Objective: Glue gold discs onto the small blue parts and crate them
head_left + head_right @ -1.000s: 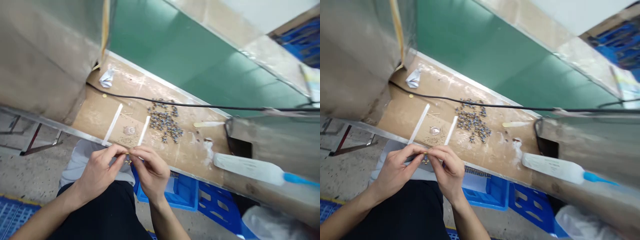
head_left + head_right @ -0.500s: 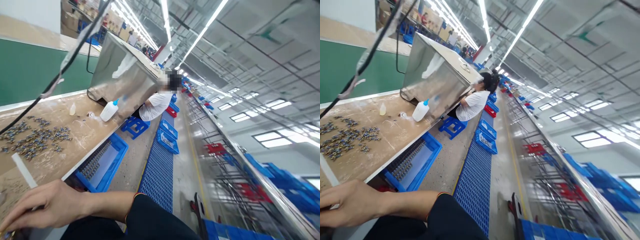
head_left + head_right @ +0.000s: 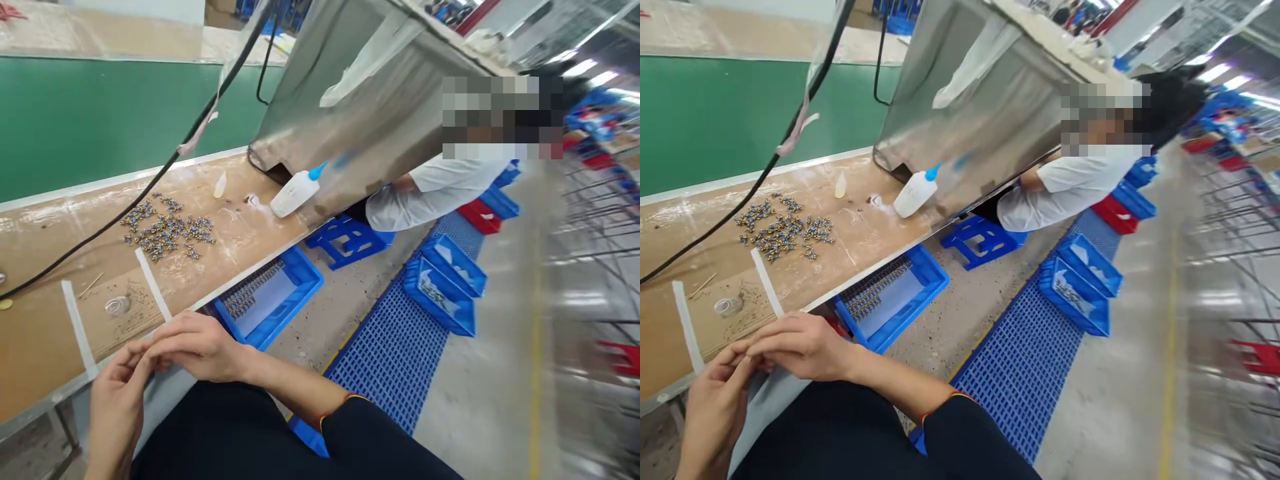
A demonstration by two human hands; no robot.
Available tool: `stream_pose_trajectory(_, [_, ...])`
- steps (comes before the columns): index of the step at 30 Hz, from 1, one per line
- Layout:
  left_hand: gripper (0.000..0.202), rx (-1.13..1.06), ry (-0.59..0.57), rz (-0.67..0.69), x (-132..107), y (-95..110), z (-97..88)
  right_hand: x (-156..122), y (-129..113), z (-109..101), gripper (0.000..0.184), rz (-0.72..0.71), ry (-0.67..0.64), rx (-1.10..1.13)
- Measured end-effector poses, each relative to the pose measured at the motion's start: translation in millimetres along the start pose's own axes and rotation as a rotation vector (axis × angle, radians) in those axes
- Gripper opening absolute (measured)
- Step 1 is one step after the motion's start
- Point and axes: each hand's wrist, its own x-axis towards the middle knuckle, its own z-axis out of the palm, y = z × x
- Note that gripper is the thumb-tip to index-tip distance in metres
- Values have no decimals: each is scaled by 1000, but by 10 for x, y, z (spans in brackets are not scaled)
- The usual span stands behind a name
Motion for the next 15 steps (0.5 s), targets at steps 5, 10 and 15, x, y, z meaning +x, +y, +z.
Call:
stream_pose_trajectory(5, [40,-97,-194,-120,-46,-152,225,-429,-33,48,16,143,125,74])
stream_pose_trajectory(10, [54,14,-326,-207,-97,-175,308,-1086,368,-487,30,771,511,-182])
stream_pose_trajectory(15, [52,50,-308,-188,-91,-196,203,-1664,1285,-1283,33,1089,514,-356])
